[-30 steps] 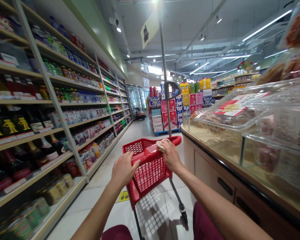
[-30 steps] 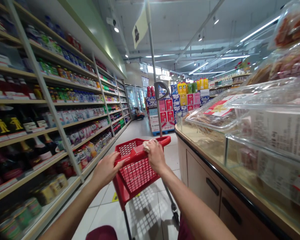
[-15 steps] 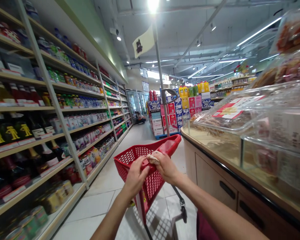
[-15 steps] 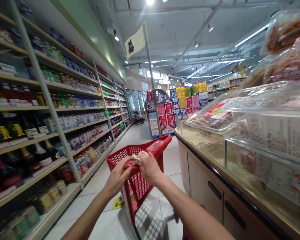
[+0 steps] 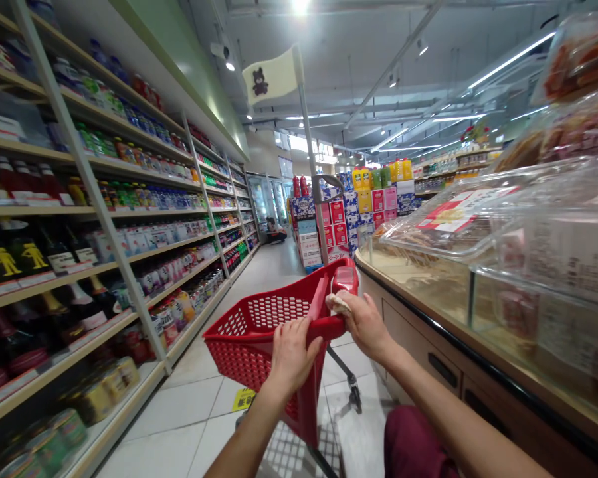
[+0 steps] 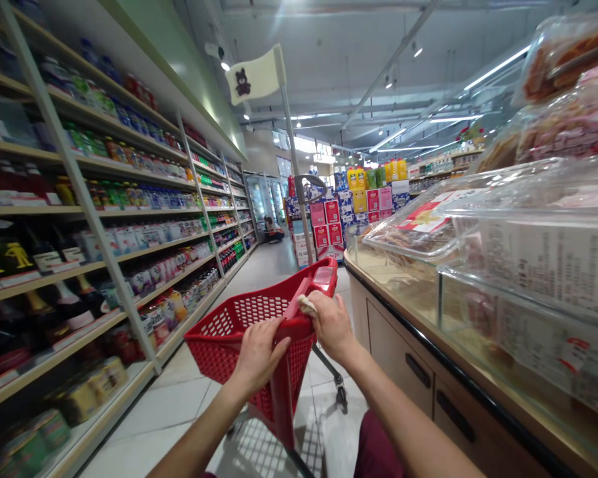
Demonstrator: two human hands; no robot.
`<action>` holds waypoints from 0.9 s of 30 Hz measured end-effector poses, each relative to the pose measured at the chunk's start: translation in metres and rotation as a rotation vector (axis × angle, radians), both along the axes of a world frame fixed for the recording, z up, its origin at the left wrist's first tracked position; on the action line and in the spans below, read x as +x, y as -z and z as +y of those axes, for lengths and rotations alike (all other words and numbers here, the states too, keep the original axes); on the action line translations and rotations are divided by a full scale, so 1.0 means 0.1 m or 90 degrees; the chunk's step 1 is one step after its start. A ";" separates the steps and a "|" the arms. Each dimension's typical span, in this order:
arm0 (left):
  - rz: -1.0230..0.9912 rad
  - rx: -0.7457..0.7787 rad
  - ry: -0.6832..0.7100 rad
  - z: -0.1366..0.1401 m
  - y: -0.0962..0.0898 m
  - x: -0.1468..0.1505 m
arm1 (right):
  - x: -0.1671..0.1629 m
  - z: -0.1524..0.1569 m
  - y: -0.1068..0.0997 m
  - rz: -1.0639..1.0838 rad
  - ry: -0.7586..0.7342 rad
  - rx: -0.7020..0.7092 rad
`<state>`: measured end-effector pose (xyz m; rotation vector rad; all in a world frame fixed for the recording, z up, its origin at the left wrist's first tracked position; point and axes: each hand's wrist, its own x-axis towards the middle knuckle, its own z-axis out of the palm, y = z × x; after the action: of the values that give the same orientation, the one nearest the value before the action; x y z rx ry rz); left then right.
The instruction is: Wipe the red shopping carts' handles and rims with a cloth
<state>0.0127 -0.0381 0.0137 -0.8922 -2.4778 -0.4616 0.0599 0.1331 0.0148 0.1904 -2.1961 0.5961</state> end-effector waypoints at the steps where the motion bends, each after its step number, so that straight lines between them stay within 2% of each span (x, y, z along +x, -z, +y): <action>1: -0.025 -0.013 0.001 -0.05 0.01 -0.05 | -0.02 0.12 0.00 -0.010 0.022 -0.016; 5: -0.157 -0.067 -0.099 -0.28 0.23 -0.30 | -0.12 0.53 -0.02 -0.024 0.083 -0.049; 7: -0.168 -0.097 -0.125 -0.33 0.36 -0.37 | -0.15 0.56 -0.02 -0.013 0.122 -0.067; 9: -0.165 -0.111 -0.135 -0.31 0.44 -0.36 | -0.16 0.44 0.02 0.017 0.134 -0.059; 12: -0.166 -0.102 -0.112 -0.25 0.45 -0.28 | -0.16 0.15 0.14 0.055 0.075 0.057; 14: -0.181 -0.094 -0.068 -0.24 0.43 -0.23 | -0.17 0.07 0.20 0.060 0.061 0.139; 16: -0.205 -0.087 -0.047 -0.28 0.44 -0.21 | -0.18 0.16 0.21 0.056 0.109 0.167; 19: -0.196 -0.089 -0.070 -0.33 0.53 -0.20 | -0.20 0.46 0.13 0.046 0.262 0.110; 21: -0.172 -0.098 -0.095 -0.31 0.60 -0.18 | -0.21 0.53 0.11 0.028 0.322 0.083; 23: -0.161 -0.110 -0.107 -0.26 0.64 -0.15 | -0.23 0.44 0.16 0.004 0.292 0.109; 27: -0.172 -0.130 -0.104 -0.15 0.65 -0.07 | -0.25 0.21 0.31 -0.015 0.129 0.223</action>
<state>0.0061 -0.0536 -0.0516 -0.7341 -2.8591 -0.2919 0.0352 0.1545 -0.0160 0.1413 -2.2946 0.0985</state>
